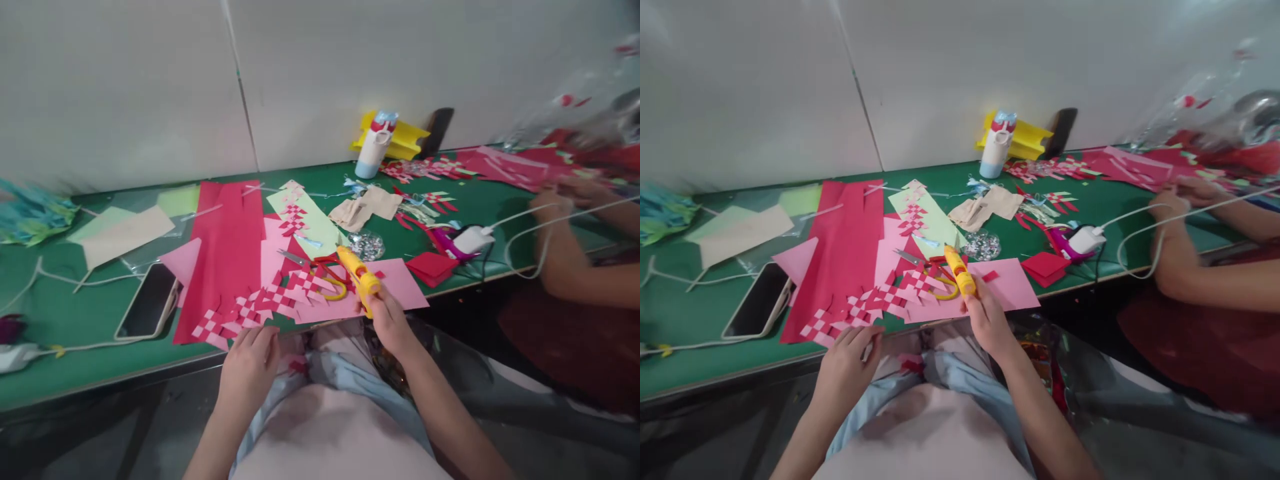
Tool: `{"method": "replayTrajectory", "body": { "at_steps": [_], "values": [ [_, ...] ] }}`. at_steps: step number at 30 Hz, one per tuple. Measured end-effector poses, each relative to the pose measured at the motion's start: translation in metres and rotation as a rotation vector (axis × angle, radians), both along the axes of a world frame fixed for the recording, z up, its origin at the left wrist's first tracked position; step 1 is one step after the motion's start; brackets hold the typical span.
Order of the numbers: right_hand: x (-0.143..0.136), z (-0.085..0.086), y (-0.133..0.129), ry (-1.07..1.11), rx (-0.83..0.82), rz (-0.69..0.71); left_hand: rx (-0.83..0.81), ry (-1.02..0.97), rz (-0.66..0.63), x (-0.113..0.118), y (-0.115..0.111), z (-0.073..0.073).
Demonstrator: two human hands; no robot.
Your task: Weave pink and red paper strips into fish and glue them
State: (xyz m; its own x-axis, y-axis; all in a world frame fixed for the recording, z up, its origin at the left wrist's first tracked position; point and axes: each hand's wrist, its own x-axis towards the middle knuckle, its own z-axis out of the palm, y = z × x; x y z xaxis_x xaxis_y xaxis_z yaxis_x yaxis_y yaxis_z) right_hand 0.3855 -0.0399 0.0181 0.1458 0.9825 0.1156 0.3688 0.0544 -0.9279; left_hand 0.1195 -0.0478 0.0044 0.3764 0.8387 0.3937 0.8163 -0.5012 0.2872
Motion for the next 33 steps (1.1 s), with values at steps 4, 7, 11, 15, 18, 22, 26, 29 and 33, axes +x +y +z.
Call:
{"method": "replayTrajectory", "body": {
  "at_steps": [4,7,11,15,18,22,26,29,33],
  "values": [
    [-0.025,-0.002,0.010,0.351,-0.183,0.189,-0.010,0.007,0.239,-0.028,-0.006,-0.002],
    [-0.040,-0.004,0.017,0.500,-0.301,0.289,-0.025,-0.011,0.385,-0.045,-0.005,-0.003],
    [-0.056,0.000,0.026,0.558,-0.428,0.402,-0.003,0.002,0.434,-0.056,0.006,-0.008],
    [-0.068,0.005,0.032,0.559,-0.496,0.479,0.018,0.026,0.428,-0.052,0.022,-0.012],
    [-0.072,0.006,0.033,0.553,-0.521,0.500,-0.002,0.052,0.433,-0.049,0.030,-0.012],
    [-0.073,0.004,0.035,0.489,-0.522,0.537,-0.028,0.073,0.447,-0.049,0.032,-0.010],
    [-0.076,0.006,0.037,0.401,-0.547,0.604,-0.039,0.001,0.489,-0.053,0.028,-0.014],
    [-0.081,0.006,0.039,0.377,-0.576,0.623,-0.055,-0.102,0.531,-0.057,0.025,-0.016],
    [-0.087,0.004,0.040,0.355,-0.613,0.602,-0.078,-0.259,0.565,-0.061,0.022,-0.017]
  ]
}}
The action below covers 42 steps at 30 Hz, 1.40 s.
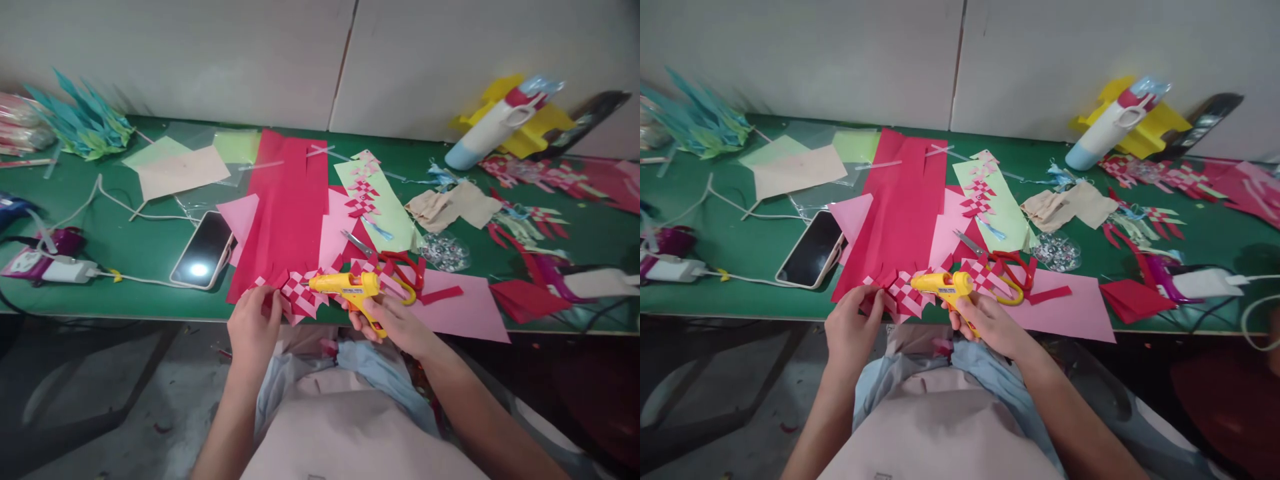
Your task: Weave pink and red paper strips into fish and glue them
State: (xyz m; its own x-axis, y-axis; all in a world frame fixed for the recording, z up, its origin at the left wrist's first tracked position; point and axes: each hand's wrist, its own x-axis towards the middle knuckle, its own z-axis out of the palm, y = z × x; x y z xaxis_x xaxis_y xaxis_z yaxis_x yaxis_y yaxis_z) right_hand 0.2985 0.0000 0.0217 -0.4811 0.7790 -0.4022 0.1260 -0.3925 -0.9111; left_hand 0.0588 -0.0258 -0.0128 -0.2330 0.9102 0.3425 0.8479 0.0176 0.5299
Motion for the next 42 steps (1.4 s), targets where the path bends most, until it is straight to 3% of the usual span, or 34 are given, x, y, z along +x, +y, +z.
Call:
{"method": "replayTrajectory", "body": {
  "at_steps": [5,13,23,29,42],
  "values": [
    [-0.002,0.000,0.001,0.002,-0.004,-0.005,0.023,-0.075,0.028,-0.002,-0.001,0.000],
    [-0.001,0.000,0.001,-0.009,0.005,-0.012,0.083,-0.034,-0.017,0.005,-0.002,-0.001],
    [-0.002,-0.008,-0.002,0.042,0.171,-0.113,0.106,0.042,0.161,-0.025,-0.018,0.002],
    [-0.010,-0.016,-0.002,0.035,0.246,-0.207,0.074,0.035,0.152,-0.020,-0.020,0.000],
    [-0.011,-0.027,0.001,-0.003,0.248,-0.166,0.054,0.004,0.136,-0.014,-0.022,-0.002]
  ]
}}
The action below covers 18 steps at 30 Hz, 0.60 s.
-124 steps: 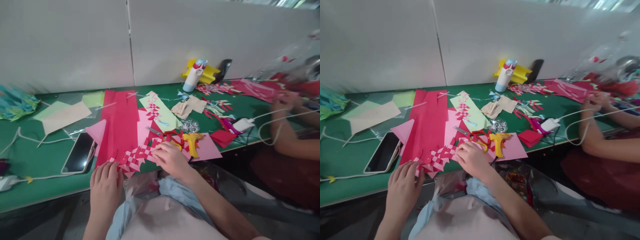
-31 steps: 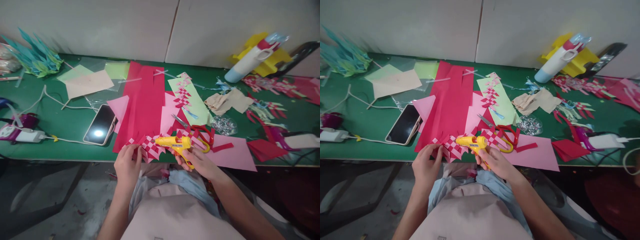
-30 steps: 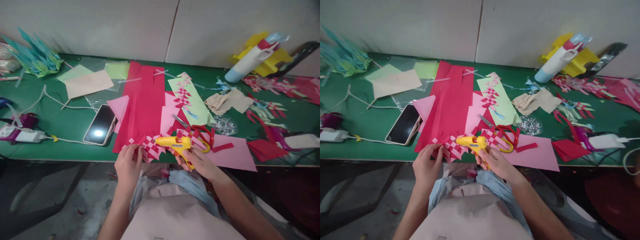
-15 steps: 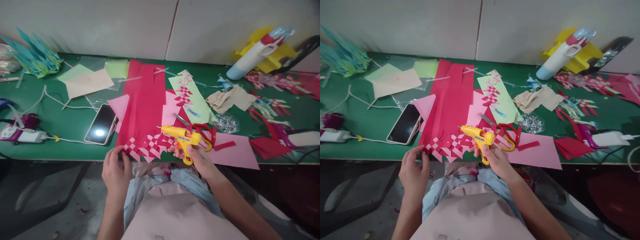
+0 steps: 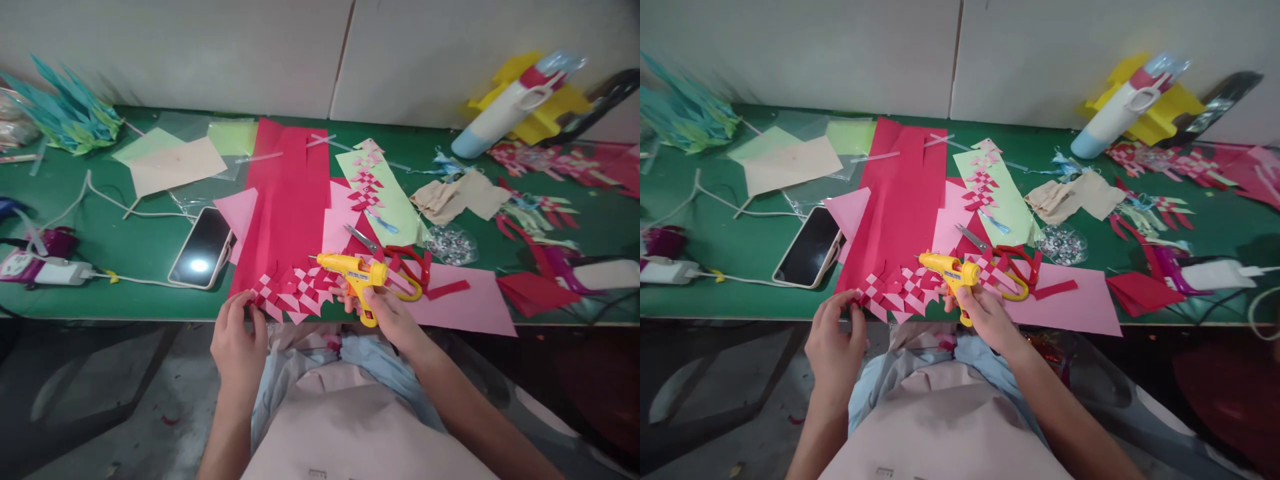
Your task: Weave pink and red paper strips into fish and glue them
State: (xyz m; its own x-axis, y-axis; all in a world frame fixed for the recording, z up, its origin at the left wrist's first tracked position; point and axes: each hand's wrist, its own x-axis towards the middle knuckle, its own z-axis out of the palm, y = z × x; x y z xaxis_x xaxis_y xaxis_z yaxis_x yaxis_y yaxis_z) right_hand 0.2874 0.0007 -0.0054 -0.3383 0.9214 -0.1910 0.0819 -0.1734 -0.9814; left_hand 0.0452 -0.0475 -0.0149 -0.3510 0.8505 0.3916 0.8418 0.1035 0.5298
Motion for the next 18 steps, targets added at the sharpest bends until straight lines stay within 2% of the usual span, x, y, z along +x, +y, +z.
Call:
{"method": "replayTrajectory", "body": {
  "at_steps": [9,18],
  "values": [
    [-0.0033,0.0074,0.0006,-0.053,0.010,-0.008,0.017,0.060,-0.022,0.0000,-0.0013,-0.0022],
    [-0.0022,0.0047,0.0000,-0.022,-0.031,-0.012,0.088,0.186,-0.167,-0.0024,0.0032,-0.0072]
  ]
}}
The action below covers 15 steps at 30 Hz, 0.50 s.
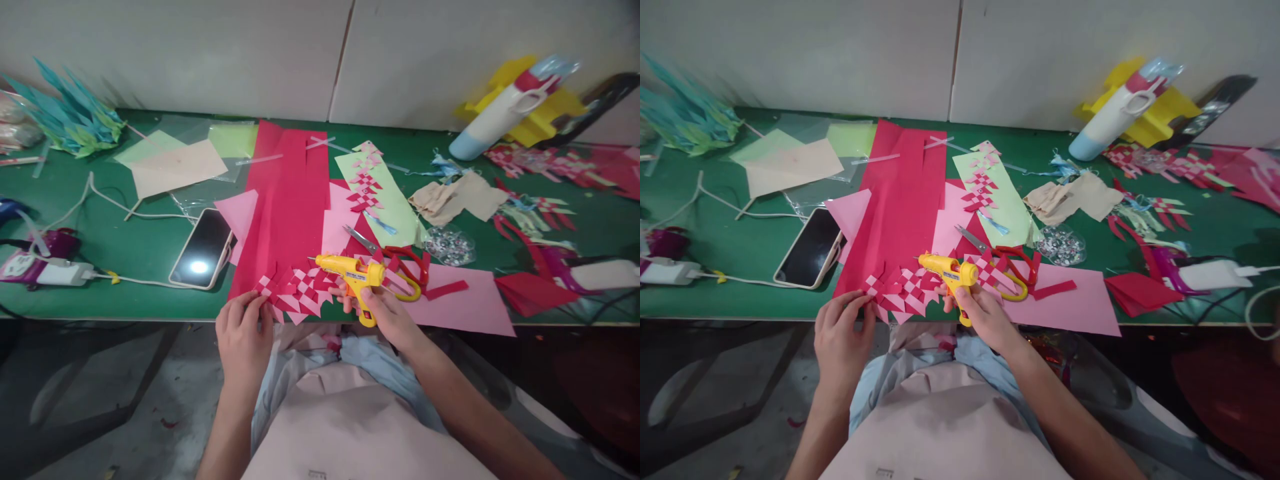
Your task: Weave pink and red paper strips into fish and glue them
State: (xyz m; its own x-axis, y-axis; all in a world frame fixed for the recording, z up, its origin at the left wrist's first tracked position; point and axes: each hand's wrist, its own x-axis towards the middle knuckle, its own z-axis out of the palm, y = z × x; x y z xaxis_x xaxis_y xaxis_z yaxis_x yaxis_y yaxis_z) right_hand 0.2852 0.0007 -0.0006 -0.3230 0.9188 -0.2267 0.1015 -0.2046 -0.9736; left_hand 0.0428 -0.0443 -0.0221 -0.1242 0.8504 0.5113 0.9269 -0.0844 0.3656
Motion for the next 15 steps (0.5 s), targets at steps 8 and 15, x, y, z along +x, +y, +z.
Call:
{"method": "replayTrajectory", "body": {
  "at_steps": [8,15],
  "values": [
    [0.0005,-0.0006,0.0001,-0.022,0.012,0.015,-0.071,0.036,-0.235,-0.0015,0.0029,-0.0042],
    [0.0023,-0.0020,-0.0002,-0.040,0.034,0.039,-0.172,0.209,-0.328,-0.0011,0.0039,0.0041]
  ]
}}
